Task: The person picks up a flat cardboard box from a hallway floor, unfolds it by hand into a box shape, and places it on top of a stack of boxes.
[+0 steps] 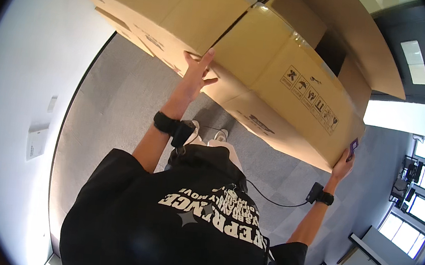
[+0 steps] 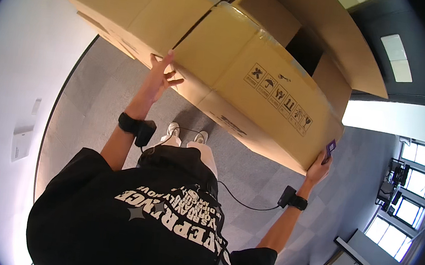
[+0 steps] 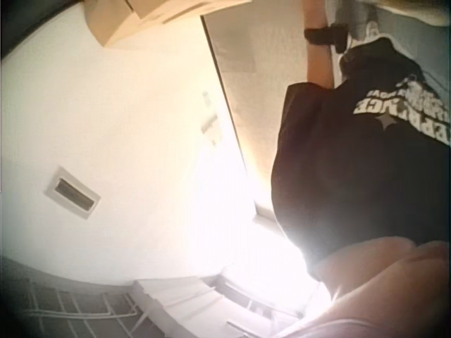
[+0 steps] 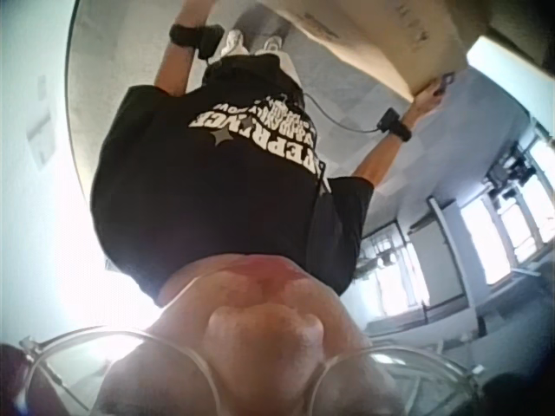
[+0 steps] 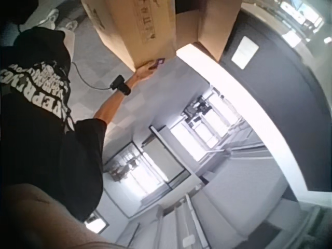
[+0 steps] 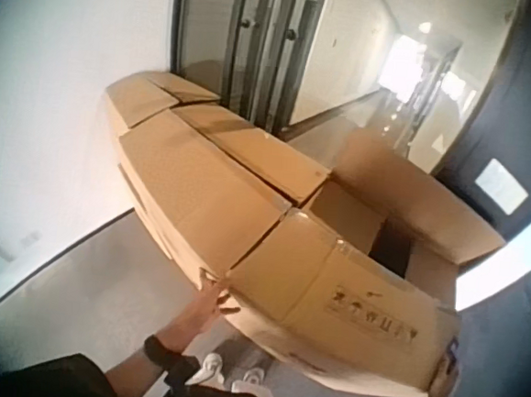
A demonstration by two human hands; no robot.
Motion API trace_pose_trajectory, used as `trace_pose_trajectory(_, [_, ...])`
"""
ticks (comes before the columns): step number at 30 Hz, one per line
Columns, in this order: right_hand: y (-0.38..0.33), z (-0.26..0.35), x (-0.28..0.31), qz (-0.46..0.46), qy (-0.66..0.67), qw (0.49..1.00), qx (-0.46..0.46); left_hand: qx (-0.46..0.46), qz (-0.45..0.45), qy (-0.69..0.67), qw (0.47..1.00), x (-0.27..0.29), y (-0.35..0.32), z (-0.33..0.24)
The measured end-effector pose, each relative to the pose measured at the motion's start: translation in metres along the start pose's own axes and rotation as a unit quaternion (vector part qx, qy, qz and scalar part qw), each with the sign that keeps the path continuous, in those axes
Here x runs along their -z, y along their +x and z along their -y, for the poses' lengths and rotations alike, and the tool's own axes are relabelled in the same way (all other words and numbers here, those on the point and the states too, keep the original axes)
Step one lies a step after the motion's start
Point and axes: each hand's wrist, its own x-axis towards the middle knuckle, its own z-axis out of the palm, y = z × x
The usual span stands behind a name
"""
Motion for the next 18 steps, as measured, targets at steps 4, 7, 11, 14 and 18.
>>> trace_pose_trajectory(4, [-0.004,-0.009,0.003,0.012,0.002,1.0,0.003,-0.01,-0.065,-0.038,0.997,-0.024,-0.018,0.013])
trace_pose_trajectory(7, [0.0,-0.003,0.008,0.003,0.061,0.998,0.013,-0.031,-0.102,-0.07,0.992,-0.047,-0.007,0.009])
trace_pose_trajectory(11, [-0.009,-0.017,0.001,-0.008,0.064,0.997,-0.048,-0.036,-0.136,-0.089,0.986,-0.075,0.002,0.003])
trace_pose_trajectory(14, [-0.017,0.002,0.01,-0.009,0.055,0.998,-0.039,-0.081,-0.195,-0.055,0.976,-0.068,0.009,0.028])
trace_pose_trajectory(18, [-0.008,0.009,0.017,0.067,0.004,0.996,-0.054,-0.075,-0.2,-0.023,0.977,-0.075,0.013,0.03])
